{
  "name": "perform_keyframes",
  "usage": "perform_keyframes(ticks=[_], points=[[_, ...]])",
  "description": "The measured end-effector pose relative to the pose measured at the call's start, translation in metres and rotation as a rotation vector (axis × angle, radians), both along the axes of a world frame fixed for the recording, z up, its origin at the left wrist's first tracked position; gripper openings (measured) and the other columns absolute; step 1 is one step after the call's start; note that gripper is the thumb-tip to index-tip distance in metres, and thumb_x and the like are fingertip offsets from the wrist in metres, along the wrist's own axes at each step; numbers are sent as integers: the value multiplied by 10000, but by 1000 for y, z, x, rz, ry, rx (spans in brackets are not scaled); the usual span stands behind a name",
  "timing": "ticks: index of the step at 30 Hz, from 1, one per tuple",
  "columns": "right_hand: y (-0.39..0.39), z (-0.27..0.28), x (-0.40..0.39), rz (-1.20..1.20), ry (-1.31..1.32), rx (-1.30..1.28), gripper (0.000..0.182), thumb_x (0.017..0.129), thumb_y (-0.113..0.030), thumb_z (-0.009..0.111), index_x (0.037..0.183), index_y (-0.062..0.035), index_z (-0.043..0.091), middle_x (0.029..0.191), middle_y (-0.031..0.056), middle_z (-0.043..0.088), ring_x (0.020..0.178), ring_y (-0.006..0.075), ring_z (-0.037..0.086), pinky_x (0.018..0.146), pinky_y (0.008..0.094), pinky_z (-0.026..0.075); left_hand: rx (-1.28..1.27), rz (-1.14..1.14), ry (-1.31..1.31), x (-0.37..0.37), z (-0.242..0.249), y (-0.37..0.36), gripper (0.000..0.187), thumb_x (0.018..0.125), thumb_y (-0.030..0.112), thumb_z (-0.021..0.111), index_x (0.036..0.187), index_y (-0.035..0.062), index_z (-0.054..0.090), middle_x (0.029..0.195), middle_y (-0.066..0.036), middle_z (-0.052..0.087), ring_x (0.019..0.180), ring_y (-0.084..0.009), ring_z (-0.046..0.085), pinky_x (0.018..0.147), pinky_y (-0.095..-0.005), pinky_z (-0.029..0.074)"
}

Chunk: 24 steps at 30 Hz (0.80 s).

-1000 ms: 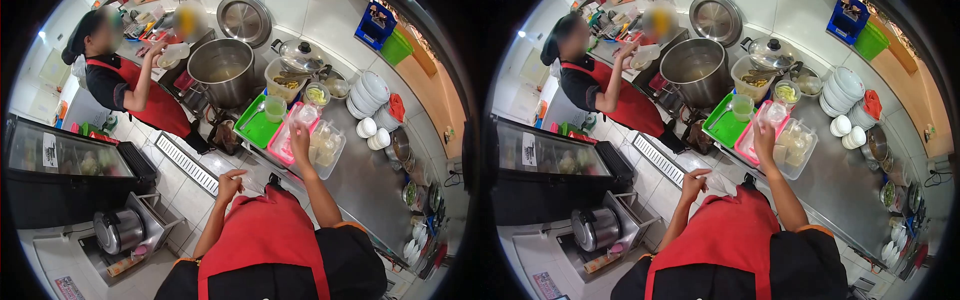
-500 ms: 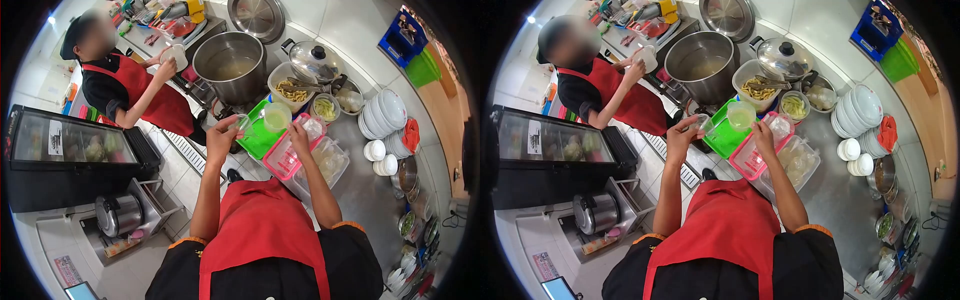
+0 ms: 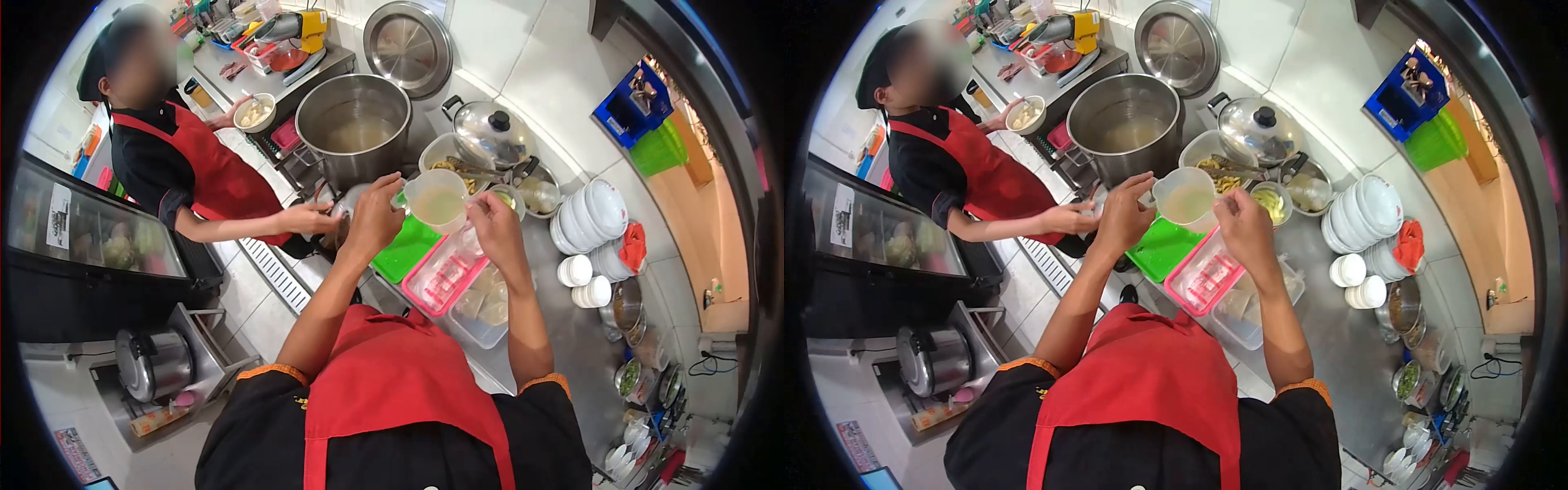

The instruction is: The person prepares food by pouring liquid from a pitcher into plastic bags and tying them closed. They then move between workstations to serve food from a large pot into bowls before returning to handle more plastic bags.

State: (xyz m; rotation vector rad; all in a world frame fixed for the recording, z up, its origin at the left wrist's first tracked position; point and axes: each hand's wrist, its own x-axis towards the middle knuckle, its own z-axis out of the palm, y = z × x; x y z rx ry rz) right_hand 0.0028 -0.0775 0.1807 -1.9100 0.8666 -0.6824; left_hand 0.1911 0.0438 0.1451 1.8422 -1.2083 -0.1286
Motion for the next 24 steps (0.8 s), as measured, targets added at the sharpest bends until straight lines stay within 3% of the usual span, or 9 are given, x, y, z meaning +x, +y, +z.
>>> perform_keyframes(ticks=[1,2,6,12,16,19,24], points=[[2,10,2,-14,44,-42,231,832,-226,592,852,4,604,700,147,625,653,235,617,633,340,469,22,-41,25,0,4,-3,443,664,-15,620,1106,-43,610,1235,-151,571,759,-256,658,681,-315,526],[2,16,4,-11,47,-53,231,832,-226,592,852,4,604,700,147,625,653,235,617,633,340,469,48,-83,49,-1,8,-4,482,667,-22,628,1148,-38,597,1266,-138,558,648,-191,669,632,-282,525],[-4,24,7,-26,134,-244,204,827,-219,585,837,-15,597,723,173,640,701,321,639,646,393,480,100,-184,303,7,13,-7,502,661,0,700,1152,-32,602,1258,-97,572,731,-142,665,657,-264,520],[-17,31,7,-1,281,-348,165,813,-227,579,869,-73,602,750,189,645,743,378,625,672,444,485,170,-239,571,8,18,-12,505,687,-37,695,1178,-54,581,1156,-113,611,790,-129,648,686,-245,514],[-27,32,8,30,346,-421,165,797,-227,569,871,-87,612,766,204,643,765,398,619,704,475,480,126,-261,892,4,10,-18,470,721,-90,651,1181,-93,554,1026,-141,643,796,-179,655,702,-274,550],[-30,35,10,45,371,-441,172,785,-230,574,866,-87,623,773,210,644,771,403,617,721,477,479,105,-262,974,6,0,-22,454,683,-64,662,1128,-107,584,907,-197,652,699,-195,661,630,-267,561],[-35,42,12,70,384,-449,173,771,-228,578,845,-90,652,778,215,644,779,401,618,736,471,483,122,-254,1077,6,-1,-24,455,687,-70,653,1131,-118,570,845,-198,651,687,-223,670,635,-289,579]])
